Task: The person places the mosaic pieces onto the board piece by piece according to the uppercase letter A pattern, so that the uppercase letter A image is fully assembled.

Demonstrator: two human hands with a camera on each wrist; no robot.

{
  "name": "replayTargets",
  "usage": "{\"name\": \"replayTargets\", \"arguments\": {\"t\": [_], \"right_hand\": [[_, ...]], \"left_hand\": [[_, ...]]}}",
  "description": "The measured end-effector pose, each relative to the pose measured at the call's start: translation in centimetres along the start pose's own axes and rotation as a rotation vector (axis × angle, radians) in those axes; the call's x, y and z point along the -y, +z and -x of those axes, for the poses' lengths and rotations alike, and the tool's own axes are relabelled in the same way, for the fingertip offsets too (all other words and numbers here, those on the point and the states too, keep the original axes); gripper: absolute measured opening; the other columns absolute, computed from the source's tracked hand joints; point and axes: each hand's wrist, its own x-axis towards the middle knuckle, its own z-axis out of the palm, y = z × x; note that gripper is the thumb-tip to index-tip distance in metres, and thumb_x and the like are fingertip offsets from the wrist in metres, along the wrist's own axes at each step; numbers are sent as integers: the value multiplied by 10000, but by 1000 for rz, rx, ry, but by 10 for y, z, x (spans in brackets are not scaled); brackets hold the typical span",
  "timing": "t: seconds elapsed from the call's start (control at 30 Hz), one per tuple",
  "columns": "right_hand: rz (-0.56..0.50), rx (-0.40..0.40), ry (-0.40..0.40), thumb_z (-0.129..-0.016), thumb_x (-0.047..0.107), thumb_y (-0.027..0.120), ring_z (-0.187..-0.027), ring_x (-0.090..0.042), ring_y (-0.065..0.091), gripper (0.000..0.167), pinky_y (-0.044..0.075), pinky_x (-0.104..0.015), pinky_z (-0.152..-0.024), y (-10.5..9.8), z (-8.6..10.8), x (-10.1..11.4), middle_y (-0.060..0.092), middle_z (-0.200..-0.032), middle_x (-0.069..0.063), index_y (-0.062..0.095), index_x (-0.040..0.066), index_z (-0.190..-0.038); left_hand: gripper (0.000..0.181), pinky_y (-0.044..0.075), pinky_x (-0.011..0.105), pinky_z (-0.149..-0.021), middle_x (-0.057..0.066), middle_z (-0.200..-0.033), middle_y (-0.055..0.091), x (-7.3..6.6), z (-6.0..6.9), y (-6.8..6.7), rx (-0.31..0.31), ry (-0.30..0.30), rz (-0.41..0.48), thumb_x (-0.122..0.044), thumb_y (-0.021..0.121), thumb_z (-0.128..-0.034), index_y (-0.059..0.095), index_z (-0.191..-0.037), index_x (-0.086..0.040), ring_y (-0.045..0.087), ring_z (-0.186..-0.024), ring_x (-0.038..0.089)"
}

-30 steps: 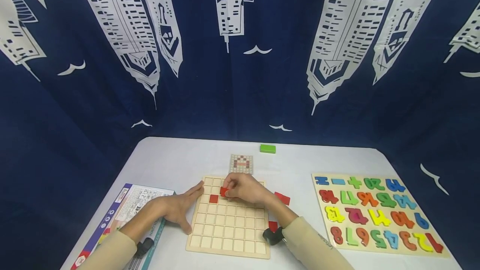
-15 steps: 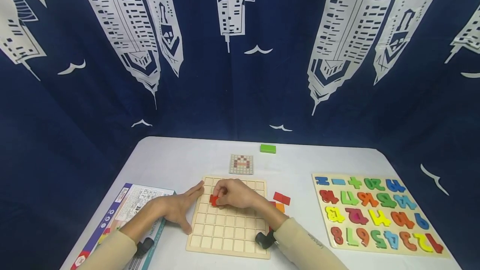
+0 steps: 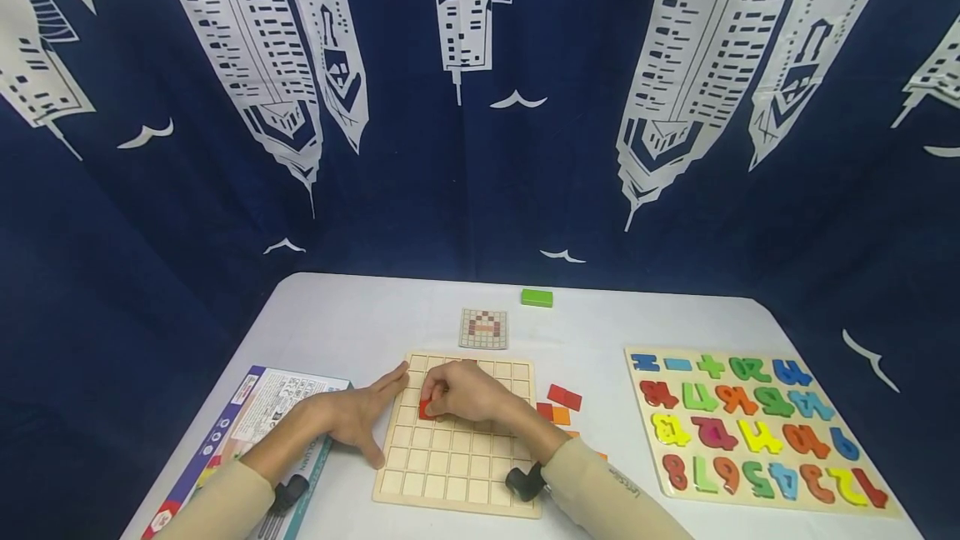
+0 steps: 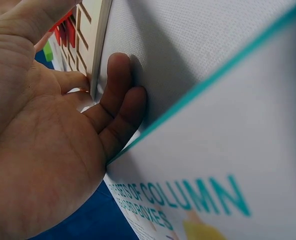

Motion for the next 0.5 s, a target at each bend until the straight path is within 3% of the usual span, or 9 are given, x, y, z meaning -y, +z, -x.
{"name": "replayTargets", "arguments": {"t": [0.27,0.5], "right_hand": [[56,0,9,-780,168,729,-543,-34,532,96,439,-204,-533,4,2,1,616,-611,77,660,229,-803],[84,1,-22,-791,156,720,-540,-16,521,79,440,-184,-513,6,4,5,607,-623,83,652,193,-801]], "left_hand": [[1257,310,439,-1034,63,-1545,-71,-1,-1,0,5,-13,14,-427,852,-525,128,-1477,-38,201,-1362,282],[1255,308,438,-1035,50,-1546,-74,-1,-1,0,5,-16,1,-451,842,-530,127,-1479,-46,198,-1363,270]]}}
